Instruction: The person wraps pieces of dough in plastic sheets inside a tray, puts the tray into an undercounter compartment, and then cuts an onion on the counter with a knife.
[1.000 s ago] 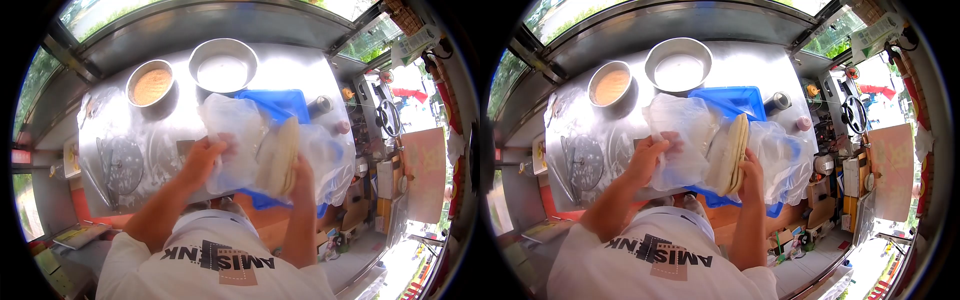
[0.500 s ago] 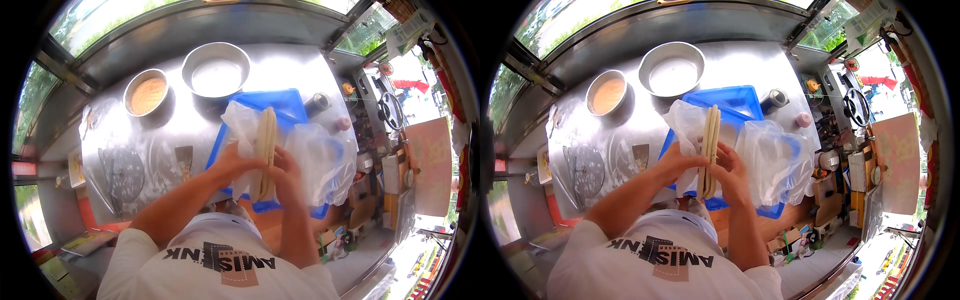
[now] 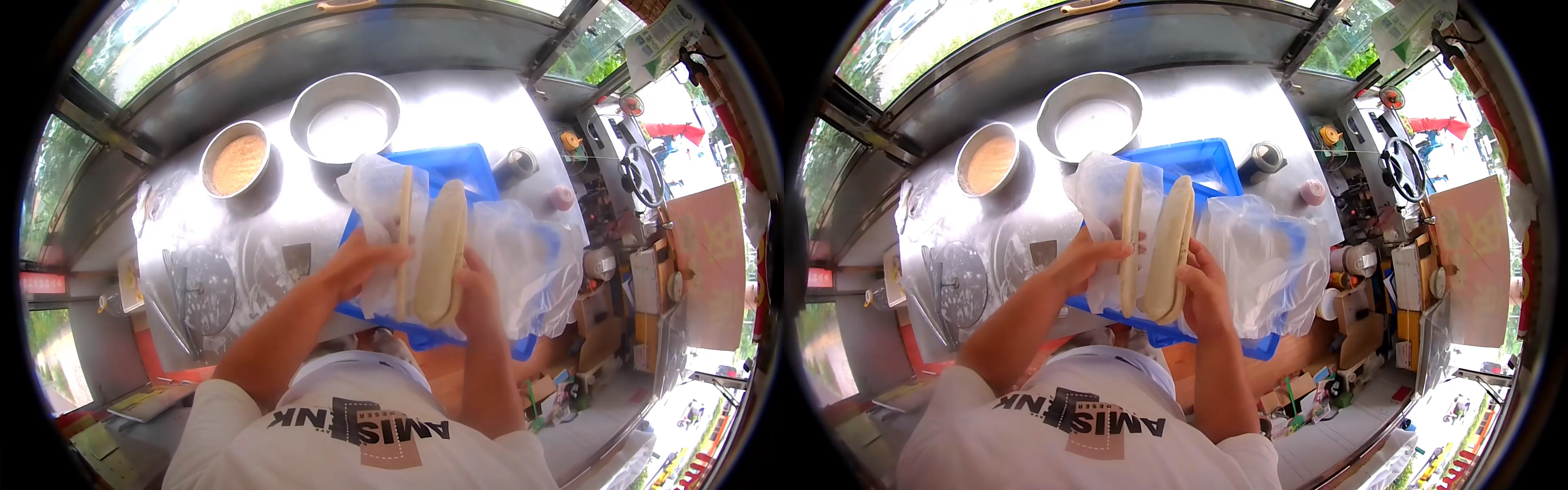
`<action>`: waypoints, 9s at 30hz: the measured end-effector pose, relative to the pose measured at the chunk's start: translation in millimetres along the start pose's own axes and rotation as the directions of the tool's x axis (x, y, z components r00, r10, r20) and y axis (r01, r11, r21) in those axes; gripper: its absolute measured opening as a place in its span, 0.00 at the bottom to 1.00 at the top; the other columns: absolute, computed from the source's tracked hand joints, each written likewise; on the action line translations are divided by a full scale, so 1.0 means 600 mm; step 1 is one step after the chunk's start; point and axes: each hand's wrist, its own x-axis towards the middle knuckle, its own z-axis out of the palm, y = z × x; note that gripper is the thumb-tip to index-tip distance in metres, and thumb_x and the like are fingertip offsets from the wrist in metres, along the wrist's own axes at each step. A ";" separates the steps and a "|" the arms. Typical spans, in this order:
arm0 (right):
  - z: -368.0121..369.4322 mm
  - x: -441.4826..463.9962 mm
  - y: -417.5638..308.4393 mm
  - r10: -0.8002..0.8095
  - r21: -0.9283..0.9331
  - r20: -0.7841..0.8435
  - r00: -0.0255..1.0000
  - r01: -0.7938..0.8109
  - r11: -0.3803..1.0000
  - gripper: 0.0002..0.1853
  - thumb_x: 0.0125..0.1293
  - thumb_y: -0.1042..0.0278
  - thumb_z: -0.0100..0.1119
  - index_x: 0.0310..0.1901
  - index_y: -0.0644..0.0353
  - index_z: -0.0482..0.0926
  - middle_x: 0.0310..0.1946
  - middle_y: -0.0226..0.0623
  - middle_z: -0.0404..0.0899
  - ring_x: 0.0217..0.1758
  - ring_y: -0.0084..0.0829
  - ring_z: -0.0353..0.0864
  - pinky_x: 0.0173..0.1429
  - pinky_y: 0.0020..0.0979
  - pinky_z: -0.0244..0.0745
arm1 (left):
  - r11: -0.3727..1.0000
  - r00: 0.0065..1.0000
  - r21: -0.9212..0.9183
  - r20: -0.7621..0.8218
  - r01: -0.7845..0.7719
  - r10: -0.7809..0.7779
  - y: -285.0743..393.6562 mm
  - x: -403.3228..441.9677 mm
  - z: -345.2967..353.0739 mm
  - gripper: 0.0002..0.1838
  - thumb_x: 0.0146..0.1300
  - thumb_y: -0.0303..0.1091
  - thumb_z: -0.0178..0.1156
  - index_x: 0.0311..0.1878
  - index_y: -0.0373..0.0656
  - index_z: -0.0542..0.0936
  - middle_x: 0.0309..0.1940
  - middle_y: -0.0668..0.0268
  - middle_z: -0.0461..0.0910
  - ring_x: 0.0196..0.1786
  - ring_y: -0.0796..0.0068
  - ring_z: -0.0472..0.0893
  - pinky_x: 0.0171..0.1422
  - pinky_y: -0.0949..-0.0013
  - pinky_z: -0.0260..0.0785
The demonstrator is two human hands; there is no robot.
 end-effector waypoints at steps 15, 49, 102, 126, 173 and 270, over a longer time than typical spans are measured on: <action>0.043 -0.023 0.015 -0.062 -0.651 -0.116 0.991 -0.029 0.759 0.42 0.54 0.67 0.70 0.71 0.66 0.66 0.57 0.53 0.79 0.59 0.41 0.82 0.60 0.38 0.80 | 0.996 0.996 0.090 -0.084 -0.025 0.032 -0.025 0.004 0.029 0.34 0.54 0.31 0.72 0.64 0.35 0.73 0.54 0.56 0.80 0.55 0.61 0.81 0.60 0.59 0.76; 0.009 -0.017 0.017 0.018 -0.349 -0.044 0.999 -0.033 0.937 0.40 0.58 0.75 0.67 0.73 0.68 0.63 0.63 0.54 0.74 0.66 0.43 0.77 0.67 0.41 0.75 | 0.995 1.000 0.101 -0.013 0.006 -0.004 -0.046 0.018 0.012 0.43 0.49 0.29 0.69 0.72 0.38 0.64 0.57 0.55 0.78 0.58 0.60 0.80 0.63 0.57 0.74; 0.002 -0.026 0.002 -0.188 -0.037 -0.131 0.973 0.185 0.982 0.34 0.60 0.70 0.55 0.69 0.73 0.65 0.55 0.48 0.79 0.54 0.37 0.81 0.62 0.36 0.75 | 0.919 0.979 0.392 -0.164 -0.044 0.117 -0.023 0.065 -0.005 0.22 0.55 0.28 0.73 0.53 0.32 0.81 0.46 0.57 0.84 0.48 0.68 0.84 0.57 0.63 0.76; 0.039 -0.017 0.013 -0.520 -0.773 -0.096 0.849 0.265 0.576 0.23 0.65 0.67 0.68 0.59 0.65 0.77 0.54 0.43 0.78 0.57 0.34 0.78 0.59 0.33 0.73 | 0.987 0.988 -0.071 -0.080 -0.141 0.135 0.020 -0.054 0.012 0.27 0.61 0.18 0.60 0.66 0.35 0.73 0.54 0.53 0.82 0.54 0.64 0.84 0.59 0.62 0.79; 0.112 -0.016 -0.072 -0.207 -0.572 -0.112 0.972 0.108 0.813 0.21 0.75 0.67 0.56 0.66 0.63 0.75 0.34 0.21 0.77 0.31 0.11 0.68 0.36 0.19 0.66 | 0.926 0.998 -0.376 0.045 -0.031 0.052 -0.032 -0.060 -0.063 0.31 0.63 0.24 0.61 0.70 0.36 0.67 0.61 0.53 0.78 0.61 0.56 0.80 0.68 0.52 0.74; 0.133 -0.083 0.061 -0.486 -0.673 0.629 0.607 0.738 0.050 0.09 0.63 0.83 0.58 0.43 0.63 0.71 0.59 0.48 0.79 0.62 0.50 0.80 0.68 0.47 0.74 | 0.907 0.990 -0.415 -0.078 0.075 -0.117 -0.057 -0.058 -0.008 0.25 0.78 0.47 0.51 0.68 0.39 0.70 0.57 0.57 0.79 0.54 0.64 0.81 0.59 0.59 0.76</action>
